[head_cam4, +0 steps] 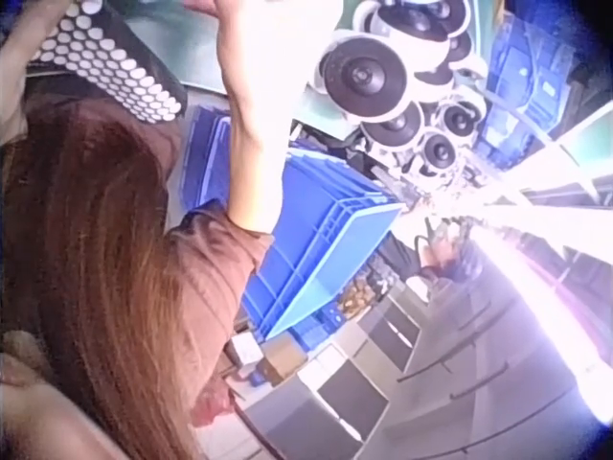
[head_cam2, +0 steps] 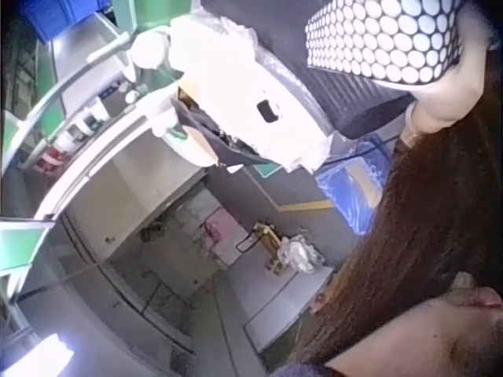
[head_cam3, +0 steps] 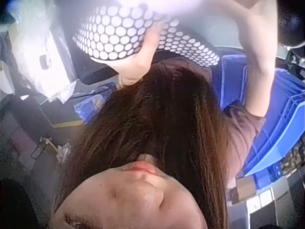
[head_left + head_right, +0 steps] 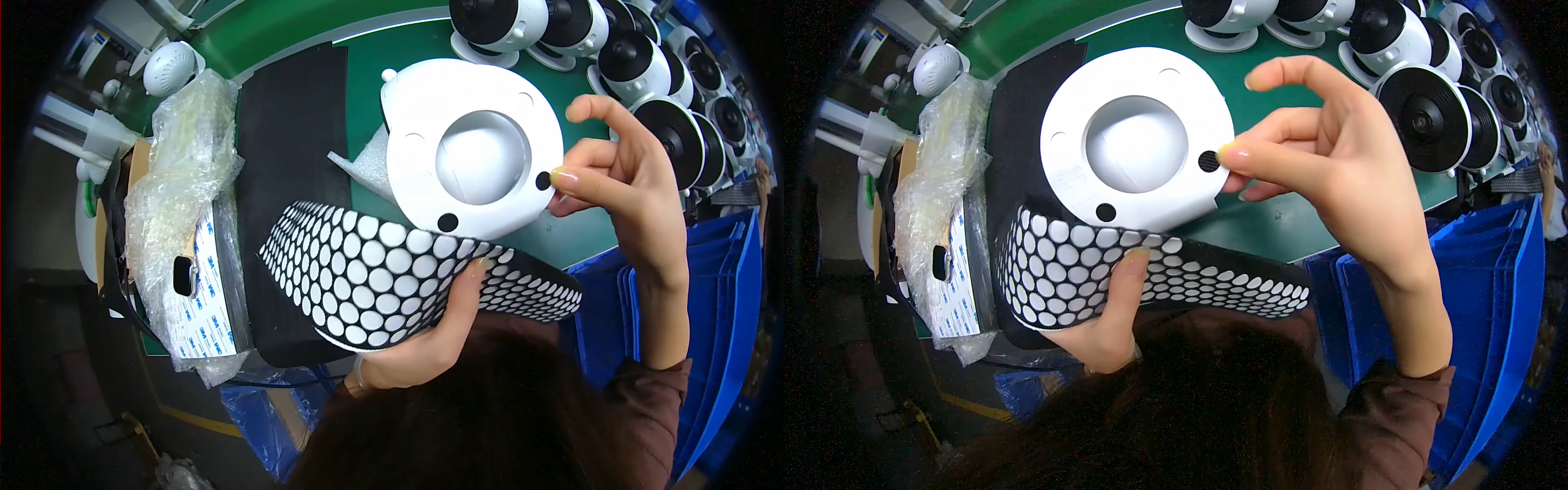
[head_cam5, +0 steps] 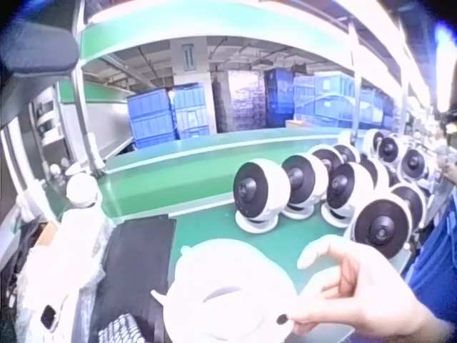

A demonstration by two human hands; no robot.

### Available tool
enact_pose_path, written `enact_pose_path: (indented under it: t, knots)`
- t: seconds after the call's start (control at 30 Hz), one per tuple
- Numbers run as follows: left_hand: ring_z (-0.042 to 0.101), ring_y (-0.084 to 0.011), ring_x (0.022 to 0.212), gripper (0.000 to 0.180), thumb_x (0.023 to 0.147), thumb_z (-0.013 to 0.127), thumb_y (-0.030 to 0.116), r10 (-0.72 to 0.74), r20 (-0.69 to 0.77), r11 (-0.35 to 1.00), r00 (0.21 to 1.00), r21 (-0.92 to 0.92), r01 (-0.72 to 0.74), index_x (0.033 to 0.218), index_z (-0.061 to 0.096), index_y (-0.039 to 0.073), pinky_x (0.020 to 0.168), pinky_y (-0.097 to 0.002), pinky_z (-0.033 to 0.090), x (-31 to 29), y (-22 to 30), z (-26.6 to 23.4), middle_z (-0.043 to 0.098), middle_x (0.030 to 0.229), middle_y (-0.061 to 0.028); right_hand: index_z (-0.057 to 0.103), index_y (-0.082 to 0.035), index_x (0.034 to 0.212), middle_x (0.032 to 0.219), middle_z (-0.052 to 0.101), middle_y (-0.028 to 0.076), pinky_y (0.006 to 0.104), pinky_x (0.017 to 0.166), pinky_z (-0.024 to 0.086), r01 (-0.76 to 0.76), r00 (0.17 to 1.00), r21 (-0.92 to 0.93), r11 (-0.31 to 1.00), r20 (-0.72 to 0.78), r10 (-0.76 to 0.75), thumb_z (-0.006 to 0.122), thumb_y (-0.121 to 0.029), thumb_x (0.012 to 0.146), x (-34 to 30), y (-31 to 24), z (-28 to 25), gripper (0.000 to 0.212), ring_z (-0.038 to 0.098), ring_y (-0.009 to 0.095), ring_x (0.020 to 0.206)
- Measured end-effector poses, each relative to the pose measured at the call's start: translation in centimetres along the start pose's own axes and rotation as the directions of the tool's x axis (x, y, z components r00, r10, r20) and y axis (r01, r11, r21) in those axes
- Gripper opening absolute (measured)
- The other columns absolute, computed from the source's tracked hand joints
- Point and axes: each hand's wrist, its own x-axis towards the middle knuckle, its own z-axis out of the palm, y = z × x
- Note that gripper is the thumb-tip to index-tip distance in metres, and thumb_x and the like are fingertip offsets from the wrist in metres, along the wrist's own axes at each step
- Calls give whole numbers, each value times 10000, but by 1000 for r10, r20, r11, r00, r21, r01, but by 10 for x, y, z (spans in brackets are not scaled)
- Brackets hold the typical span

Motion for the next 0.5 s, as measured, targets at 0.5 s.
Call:
enact_pose_path:
  t: [0.5]
  knots:
    - [531,-249,727,256,714,525,50,194,39,849,980,-507,-148,938,430,-29,650,-320,431,-10,-26,2,500,865,-162,606,-20,693,667,580,64,247,524,393,500,863,-358,789,134,-487,634,30,579,-27,16,24,128,524,180,590]
